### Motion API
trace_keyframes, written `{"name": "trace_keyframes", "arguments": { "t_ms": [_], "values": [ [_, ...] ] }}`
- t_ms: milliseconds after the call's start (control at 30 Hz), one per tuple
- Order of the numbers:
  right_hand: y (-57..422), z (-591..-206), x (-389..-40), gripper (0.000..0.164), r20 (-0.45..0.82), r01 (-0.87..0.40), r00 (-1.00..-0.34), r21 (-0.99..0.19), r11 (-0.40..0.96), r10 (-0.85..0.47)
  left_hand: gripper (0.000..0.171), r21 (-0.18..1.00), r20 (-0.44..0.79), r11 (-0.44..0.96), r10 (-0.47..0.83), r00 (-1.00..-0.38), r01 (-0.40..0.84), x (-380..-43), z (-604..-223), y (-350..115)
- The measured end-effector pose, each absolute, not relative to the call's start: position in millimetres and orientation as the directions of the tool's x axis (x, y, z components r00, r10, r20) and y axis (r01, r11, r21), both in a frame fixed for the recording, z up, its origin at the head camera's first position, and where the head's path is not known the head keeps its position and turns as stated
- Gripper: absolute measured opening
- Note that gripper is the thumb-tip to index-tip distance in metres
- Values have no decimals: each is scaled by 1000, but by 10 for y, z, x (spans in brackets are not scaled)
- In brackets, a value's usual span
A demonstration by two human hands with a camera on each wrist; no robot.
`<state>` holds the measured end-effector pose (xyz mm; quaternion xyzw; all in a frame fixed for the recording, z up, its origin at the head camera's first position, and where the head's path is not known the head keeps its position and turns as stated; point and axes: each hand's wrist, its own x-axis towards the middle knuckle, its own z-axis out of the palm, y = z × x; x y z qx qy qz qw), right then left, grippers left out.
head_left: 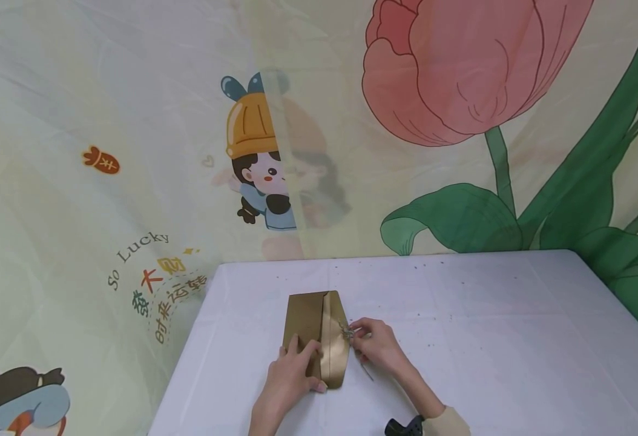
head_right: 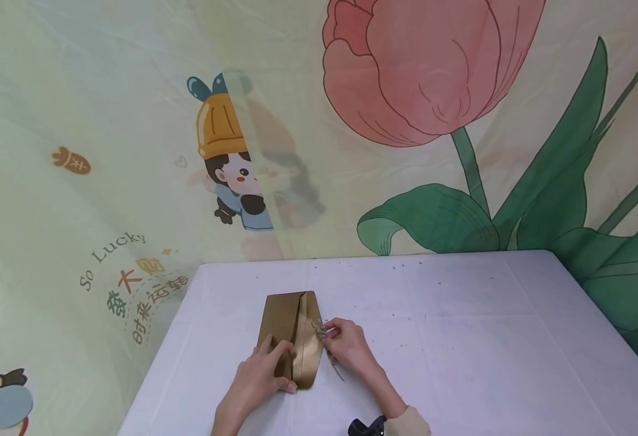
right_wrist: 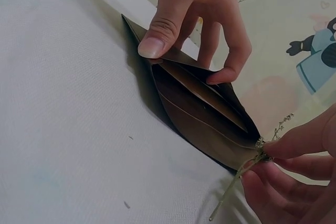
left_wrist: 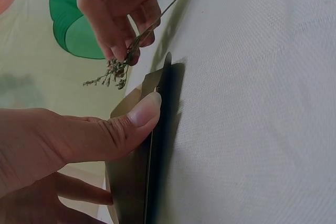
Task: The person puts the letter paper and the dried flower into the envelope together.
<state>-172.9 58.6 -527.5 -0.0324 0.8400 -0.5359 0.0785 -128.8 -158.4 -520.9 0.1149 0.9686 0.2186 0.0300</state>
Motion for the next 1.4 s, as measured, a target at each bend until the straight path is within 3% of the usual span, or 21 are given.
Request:
{"name": "trace_keyframes", "arguments": {
  "t_ms": [1400],
  "values": [
    [360,-5325,-1746,31,-125,80,-981,-956,283,-145,63,470,-38,859,250,-967,203,-1306,-5231,-1605]
  ]
}}
